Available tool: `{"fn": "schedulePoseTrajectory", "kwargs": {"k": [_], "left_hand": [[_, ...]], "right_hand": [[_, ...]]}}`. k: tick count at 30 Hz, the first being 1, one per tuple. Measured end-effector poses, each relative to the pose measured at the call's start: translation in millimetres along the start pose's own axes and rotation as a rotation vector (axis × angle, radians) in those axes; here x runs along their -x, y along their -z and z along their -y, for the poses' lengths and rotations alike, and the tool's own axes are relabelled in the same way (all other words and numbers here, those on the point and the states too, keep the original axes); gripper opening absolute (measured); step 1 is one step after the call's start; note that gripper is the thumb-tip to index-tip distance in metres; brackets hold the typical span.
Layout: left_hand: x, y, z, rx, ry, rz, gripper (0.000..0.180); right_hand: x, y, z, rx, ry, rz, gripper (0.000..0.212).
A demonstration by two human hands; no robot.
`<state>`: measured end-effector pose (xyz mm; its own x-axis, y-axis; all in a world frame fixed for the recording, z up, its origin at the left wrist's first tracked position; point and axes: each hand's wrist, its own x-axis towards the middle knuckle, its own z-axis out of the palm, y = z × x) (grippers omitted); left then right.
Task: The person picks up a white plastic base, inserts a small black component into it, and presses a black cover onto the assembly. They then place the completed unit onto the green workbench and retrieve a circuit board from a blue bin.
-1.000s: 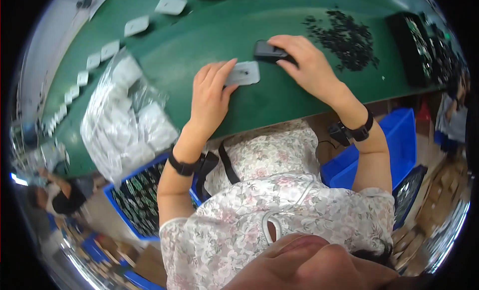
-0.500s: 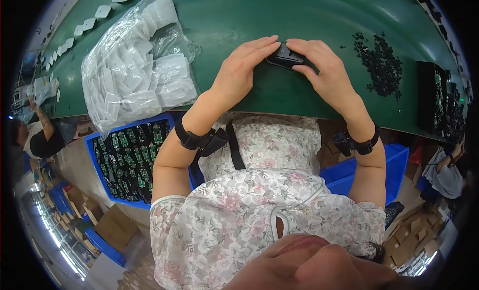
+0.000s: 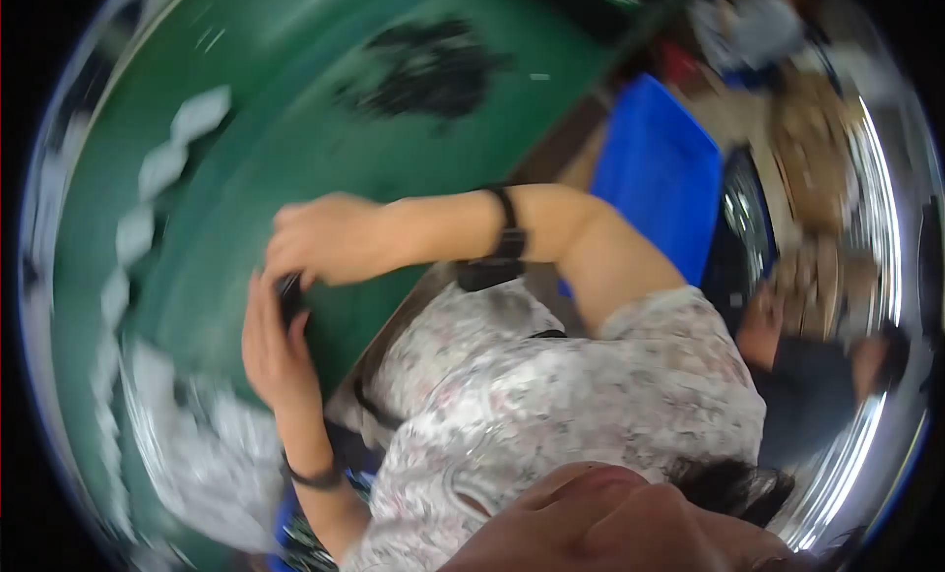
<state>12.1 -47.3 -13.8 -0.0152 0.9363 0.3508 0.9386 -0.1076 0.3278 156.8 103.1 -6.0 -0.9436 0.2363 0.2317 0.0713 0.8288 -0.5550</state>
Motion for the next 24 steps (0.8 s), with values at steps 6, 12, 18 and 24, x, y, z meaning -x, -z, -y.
{"fn": "schedulePoseTrajectory", "kwargs": {"k": [6, 12, 18, 24], "left_hand": [[-5.4, -1.5, 11.3, -0.226, 0.003, -0.066, 0.040], [-26.0, 1.7, 5.1, 0.498, 0.418, -0.004, 0.031], [-36.1, -1.2, -40.5, 0.745, 0.390, 0.074, 0.034], [-40.2, -7.5, -51.7, 0.824, 0.394, -0.036, 0.034]], "right_hand": [[-20.0, -3.9, -11.0, -0.309, -0.128, -0.072, 0.038], [-1.8, -26.5, -8.5, -0.940, -0.185, -0.539, 0.048], [14.3, -7.1, 9.7, -0.786, -0.148, -0.750, 0.040], [24.2, 6.0, 19.5, -1.043, -0.247, -0.776, 0.036]]}}
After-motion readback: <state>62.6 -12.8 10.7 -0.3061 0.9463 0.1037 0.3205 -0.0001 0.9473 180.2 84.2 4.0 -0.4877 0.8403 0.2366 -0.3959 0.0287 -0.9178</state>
